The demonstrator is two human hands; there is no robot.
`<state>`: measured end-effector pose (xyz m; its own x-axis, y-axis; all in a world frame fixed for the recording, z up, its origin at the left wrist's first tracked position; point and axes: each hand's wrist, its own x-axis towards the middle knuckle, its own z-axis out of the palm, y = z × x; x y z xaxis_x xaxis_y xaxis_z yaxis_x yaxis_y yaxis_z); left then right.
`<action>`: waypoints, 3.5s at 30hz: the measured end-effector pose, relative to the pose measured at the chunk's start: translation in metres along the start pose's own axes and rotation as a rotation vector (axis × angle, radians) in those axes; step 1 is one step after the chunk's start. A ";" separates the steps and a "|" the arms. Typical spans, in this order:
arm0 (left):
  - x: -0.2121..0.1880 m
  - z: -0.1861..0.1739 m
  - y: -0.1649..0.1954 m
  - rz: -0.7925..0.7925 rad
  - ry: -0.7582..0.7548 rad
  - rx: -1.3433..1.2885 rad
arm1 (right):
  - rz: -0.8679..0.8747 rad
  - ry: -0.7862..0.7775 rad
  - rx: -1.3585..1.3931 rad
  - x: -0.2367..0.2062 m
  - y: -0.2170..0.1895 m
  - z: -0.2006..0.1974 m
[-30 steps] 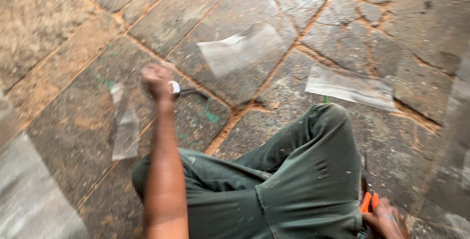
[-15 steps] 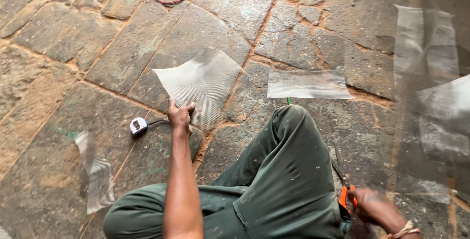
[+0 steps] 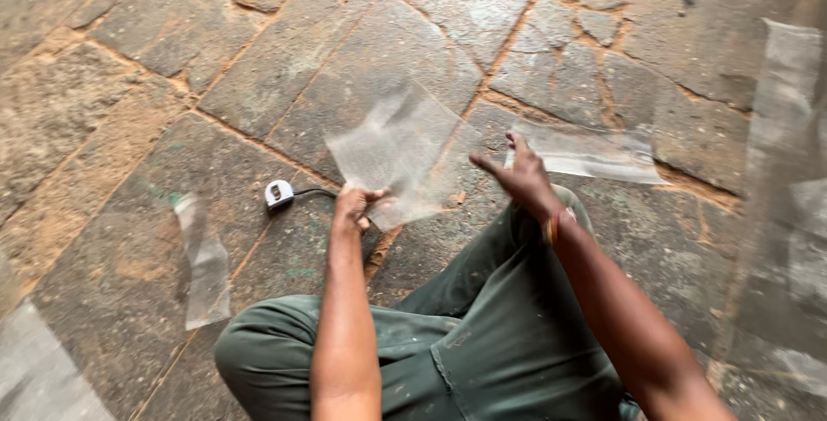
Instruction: The person measures and marks a piece of metal mesh using a tape measure and a metal ruler, then cuts the mesh with orange-handled scissors. The person repeats the measuring and marking process on another section of the mesh.
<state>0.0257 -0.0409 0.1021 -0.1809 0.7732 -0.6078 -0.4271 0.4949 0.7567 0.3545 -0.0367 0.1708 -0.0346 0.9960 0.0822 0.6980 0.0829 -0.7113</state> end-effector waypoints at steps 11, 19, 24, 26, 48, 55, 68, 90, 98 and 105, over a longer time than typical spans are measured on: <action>-0.002 -0.001 0.006 0.063 0.459 0.795 | 0.531 -0.053 0.441 0.032 0.040 0.070; 0.026 -0.092 0.030 0.318 0.908 1.060 | 0.549 -0.041 0.460 0.037 0.034 0.076; 0.048 -0.099 0.005 0.516 0.983 0.958 | 0.254 -0.001 1.014 0.024 0.021 0.045; 0.050 -0.094 0.002 0.445 0.991 1.010 | 0.150 0.034 1.116 0.011 0.013 0.015; 0.015 0.215 -0.085 1.479 -0.369 1.477 | -0.367 0.654 0.838 -0.205 0.004 -0.276; 0.058 0.213 -0.069 1.451 -0.165 1.459 | -0.370 0.648 0.905 -0.175 0.009 -0.287; -0.129 0.042 0.137 0.983 0.040 0.797 | 0.008 0.817 1.191 -0.014 0.123 -0.198; -0.240 -0.082 0.153 0.850 -0.071 0.357 | 0.675 0.739 0.397 -0.114 0.186 -0.075; -0.182 -0.079 0.135 0.968 0.078 -0.621 | 0.027 0.506 0.366 -0.135 0.044 -0.064; -0.083 -0.016 0.011 0.481 -0.131 -0.734 | -0.120 0.341 0.152 -0.115 -0.019 -0.023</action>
<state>0.0223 -0.1058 0.1569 -0.4034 0.8935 -0.1973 -0.7996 -0.2393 0.5508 0.3618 -0.1532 0.1910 0.1483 0.9129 0.3802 0.5885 0.2275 -0.7758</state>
